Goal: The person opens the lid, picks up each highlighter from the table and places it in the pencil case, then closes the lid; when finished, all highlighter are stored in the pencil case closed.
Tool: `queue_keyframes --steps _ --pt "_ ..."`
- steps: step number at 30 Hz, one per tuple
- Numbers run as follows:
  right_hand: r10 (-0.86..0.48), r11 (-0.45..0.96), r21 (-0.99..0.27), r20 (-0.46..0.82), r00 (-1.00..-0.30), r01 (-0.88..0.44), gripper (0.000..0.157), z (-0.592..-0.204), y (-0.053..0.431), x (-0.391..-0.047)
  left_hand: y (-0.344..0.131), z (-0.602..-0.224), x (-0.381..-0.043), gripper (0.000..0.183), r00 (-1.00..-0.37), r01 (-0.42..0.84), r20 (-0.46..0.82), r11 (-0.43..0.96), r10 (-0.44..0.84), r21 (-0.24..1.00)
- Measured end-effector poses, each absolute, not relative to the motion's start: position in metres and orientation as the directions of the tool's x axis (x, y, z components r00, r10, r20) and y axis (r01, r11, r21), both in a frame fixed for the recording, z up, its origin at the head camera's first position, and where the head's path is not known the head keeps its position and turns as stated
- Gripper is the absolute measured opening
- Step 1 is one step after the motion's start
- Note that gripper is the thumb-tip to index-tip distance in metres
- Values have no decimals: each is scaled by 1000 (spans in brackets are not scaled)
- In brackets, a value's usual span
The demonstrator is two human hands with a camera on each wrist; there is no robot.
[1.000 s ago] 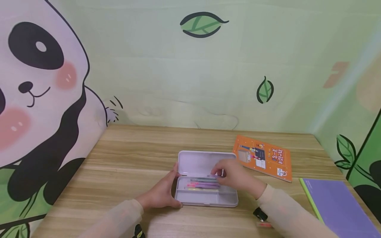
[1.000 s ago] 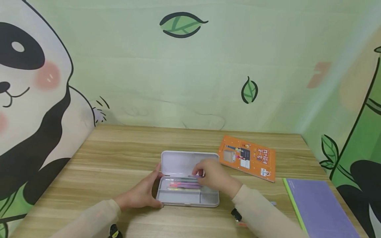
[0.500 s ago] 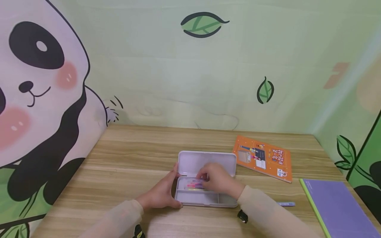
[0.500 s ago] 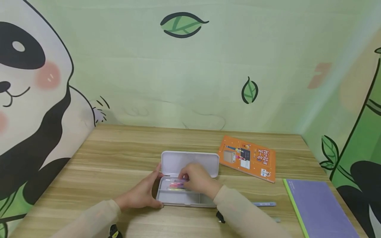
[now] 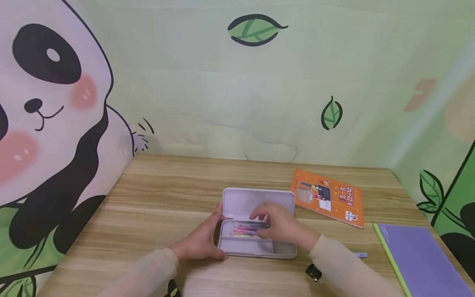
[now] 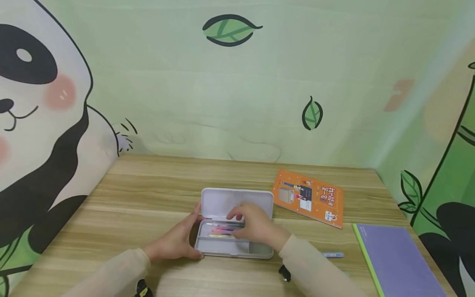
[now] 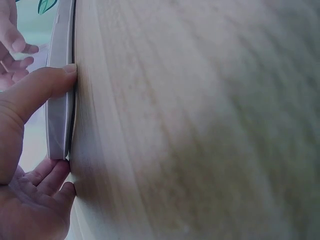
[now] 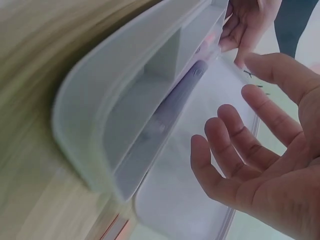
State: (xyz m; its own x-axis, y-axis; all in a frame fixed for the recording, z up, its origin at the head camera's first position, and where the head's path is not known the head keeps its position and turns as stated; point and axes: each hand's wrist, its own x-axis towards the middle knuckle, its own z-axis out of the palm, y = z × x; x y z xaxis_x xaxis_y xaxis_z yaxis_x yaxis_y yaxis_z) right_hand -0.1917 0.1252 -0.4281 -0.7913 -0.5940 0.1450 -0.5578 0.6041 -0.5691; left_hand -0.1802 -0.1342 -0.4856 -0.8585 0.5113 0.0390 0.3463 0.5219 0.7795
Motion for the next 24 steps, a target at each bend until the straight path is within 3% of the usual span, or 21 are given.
queue_keyframes --steps 12,24 --pt "-582 570 -599 188 -791 -562 38 -424 166 -186 -134 -486 -181 137 -858 361 44 539 512 761" --pt "-487 654 -616 102 -868 -439 35 -424 218 -173 -135 -486 -181 136 -855 355 37 532 517 768"
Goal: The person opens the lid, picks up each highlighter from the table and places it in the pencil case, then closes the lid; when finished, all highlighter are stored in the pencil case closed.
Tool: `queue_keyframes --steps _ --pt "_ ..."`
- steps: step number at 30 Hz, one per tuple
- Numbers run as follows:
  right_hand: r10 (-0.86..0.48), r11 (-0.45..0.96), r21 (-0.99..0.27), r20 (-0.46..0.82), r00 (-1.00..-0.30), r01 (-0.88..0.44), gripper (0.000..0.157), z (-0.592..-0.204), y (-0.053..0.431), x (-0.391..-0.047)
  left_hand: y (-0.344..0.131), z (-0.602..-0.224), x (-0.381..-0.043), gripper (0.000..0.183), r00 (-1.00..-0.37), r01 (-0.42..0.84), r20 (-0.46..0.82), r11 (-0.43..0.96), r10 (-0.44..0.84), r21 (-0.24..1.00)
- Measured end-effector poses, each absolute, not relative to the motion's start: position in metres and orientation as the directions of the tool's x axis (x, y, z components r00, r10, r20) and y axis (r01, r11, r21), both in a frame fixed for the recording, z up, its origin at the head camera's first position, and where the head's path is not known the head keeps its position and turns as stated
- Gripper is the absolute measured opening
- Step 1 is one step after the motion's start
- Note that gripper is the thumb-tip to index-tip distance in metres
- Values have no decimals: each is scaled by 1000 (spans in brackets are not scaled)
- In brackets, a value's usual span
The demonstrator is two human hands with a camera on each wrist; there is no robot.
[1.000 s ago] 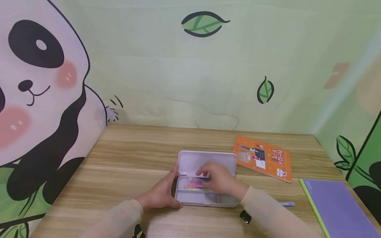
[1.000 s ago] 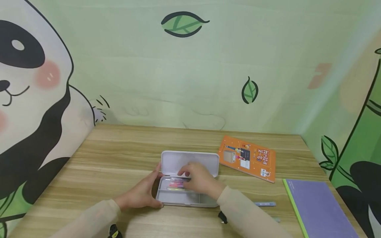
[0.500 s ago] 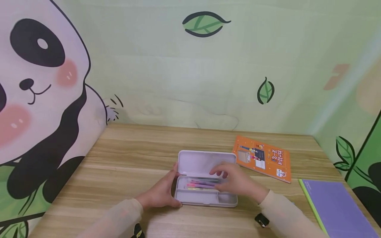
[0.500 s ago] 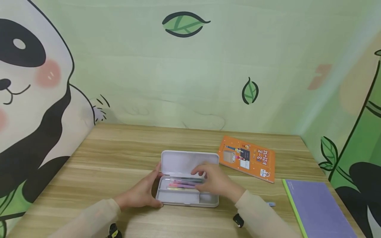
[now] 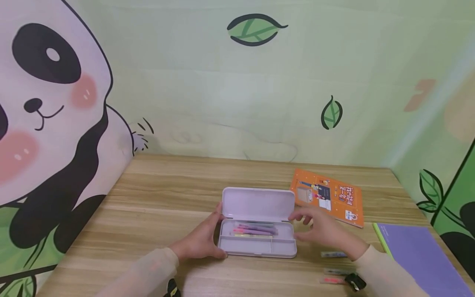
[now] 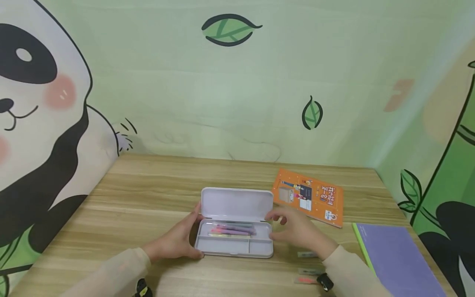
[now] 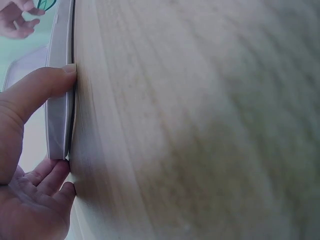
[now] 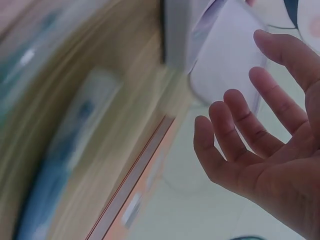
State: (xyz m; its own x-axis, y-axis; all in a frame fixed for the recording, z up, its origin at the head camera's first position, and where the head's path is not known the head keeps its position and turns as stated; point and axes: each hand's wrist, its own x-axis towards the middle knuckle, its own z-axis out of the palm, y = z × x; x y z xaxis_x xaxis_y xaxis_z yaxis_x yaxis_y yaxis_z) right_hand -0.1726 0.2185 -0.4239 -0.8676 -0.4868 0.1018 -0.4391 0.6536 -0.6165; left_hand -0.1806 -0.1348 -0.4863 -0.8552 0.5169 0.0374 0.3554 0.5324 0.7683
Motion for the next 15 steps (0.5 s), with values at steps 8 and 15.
queue_keyframes --steps 8,15 --pt "-495 687 -565 95 -863 -457 23 -428 265 -161 -134 -486 -182 135 -858 350 33 537 513 768" --pt "-510 713 -536 44 -859 -451 22 -438 296 -152 -134 -488 -182 136 -857 348 25 541 515 766"
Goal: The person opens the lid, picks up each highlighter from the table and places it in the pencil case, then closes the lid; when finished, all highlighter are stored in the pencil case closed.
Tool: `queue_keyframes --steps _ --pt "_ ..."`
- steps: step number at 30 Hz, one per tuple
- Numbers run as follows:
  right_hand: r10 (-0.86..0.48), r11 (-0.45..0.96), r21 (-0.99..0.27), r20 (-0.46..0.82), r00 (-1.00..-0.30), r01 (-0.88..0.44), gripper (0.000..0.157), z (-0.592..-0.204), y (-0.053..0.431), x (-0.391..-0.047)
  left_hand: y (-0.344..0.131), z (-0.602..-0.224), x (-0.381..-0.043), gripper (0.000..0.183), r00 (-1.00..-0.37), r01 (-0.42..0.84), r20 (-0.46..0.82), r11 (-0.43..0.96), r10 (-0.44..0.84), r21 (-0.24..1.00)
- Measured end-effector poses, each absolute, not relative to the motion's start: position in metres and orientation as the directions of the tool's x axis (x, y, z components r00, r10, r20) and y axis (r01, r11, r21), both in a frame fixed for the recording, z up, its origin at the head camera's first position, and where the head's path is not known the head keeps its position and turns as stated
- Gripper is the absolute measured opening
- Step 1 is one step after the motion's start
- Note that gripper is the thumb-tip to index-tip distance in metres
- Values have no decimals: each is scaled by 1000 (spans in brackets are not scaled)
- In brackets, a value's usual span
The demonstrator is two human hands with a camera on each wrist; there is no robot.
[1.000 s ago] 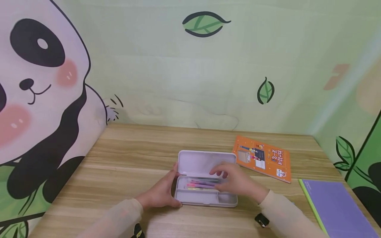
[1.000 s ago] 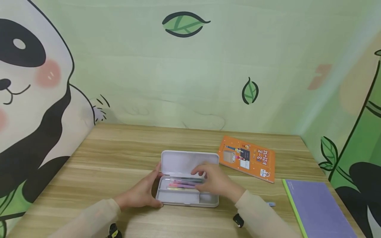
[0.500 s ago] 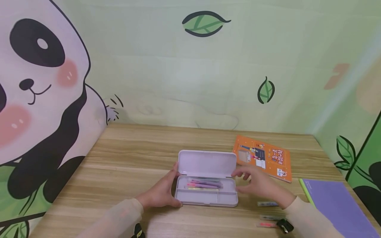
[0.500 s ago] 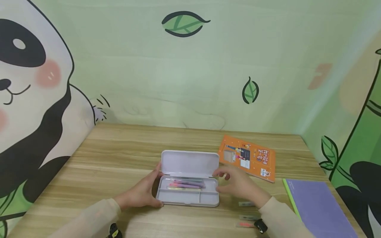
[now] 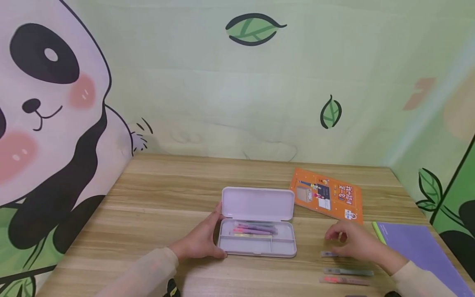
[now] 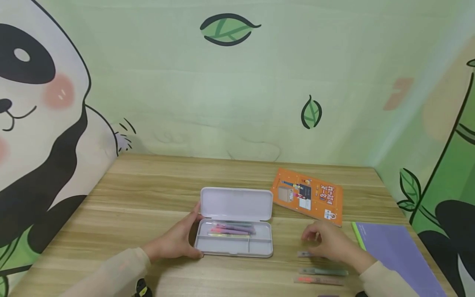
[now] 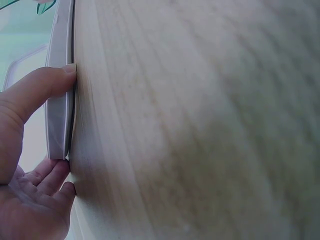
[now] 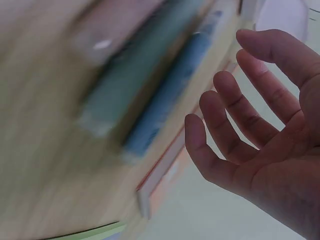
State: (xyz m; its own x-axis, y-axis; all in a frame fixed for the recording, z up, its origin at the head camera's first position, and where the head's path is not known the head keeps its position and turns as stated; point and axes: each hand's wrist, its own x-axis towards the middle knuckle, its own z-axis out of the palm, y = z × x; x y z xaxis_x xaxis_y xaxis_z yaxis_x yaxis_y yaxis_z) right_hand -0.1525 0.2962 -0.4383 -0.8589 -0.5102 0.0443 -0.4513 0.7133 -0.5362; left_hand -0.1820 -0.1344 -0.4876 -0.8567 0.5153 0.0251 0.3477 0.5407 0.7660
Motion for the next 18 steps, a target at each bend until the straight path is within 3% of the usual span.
queue_keyframes --steps 10,18 --pt "-490 745 -480 77 -869 -462 25 -454 312 -148 -134 -487 -182 136 -857 354 30 546 514 759" --pt "-468 763 -502 9 -884 -409 25 -456 310 -151 -134 -486 -181 136 -855 367 44 542 517 756"
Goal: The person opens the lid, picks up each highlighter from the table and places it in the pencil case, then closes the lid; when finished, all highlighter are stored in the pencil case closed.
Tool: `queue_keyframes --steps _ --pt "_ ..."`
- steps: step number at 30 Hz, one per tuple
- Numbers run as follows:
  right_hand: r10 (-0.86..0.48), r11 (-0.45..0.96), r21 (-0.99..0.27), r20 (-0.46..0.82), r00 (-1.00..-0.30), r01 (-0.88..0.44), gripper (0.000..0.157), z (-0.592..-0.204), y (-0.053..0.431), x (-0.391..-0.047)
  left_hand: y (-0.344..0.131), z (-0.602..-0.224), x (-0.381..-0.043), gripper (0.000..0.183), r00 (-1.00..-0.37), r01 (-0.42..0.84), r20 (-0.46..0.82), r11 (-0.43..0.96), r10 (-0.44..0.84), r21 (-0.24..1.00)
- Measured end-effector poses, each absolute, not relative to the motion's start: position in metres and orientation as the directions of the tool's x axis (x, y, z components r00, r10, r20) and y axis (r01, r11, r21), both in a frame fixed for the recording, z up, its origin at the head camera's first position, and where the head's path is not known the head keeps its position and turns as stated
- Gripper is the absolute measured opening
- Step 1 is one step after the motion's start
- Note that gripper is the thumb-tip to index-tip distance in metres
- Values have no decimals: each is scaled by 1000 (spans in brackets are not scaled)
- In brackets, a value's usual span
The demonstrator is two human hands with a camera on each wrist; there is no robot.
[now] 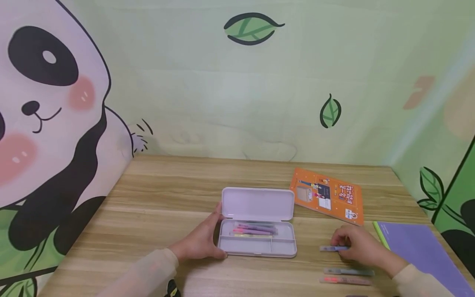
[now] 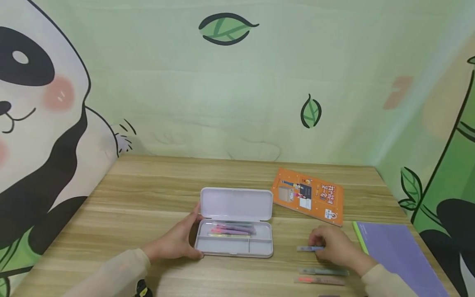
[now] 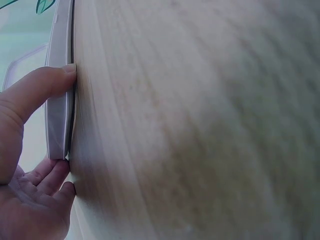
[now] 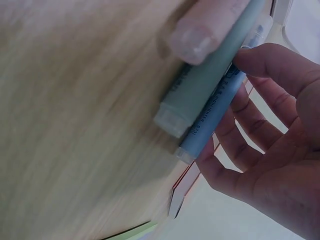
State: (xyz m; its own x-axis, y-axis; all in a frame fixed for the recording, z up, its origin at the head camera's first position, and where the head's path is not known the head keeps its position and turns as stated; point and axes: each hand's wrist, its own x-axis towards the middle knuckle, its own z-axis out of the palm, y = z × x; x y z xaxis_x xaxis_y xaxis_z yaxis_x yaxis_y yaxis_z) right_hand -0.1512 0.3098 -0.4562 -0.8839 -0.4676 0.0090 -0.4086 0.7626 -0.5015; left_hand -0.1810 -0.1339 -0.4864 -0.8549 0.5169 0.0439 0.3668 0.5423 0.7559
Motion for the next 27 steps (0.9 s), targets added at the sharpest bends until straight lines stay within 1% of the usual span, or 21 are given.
queue_keyframes --steps 5,13,20,27 --pt "-467 765 -502 -1 -884 -403 24 -454 308 -152 -134 -487 -182 136 -857 360 36 547 514 756" --pt "-443 773 -484 51 -895 -410 26 -443 296 -154 -134 -487 -182 136 -860 354 32 549 510 757" --pt "-445 773 -478 63 -893 -418 25 -426 273 -162 -134 -488 -182 136 -858 363 39 552 512 750" --pt "-483 730 -497 109 -869 -469 23 -409 239 -167 -134 -486 -182 136 -857 360 37 547 514 756"
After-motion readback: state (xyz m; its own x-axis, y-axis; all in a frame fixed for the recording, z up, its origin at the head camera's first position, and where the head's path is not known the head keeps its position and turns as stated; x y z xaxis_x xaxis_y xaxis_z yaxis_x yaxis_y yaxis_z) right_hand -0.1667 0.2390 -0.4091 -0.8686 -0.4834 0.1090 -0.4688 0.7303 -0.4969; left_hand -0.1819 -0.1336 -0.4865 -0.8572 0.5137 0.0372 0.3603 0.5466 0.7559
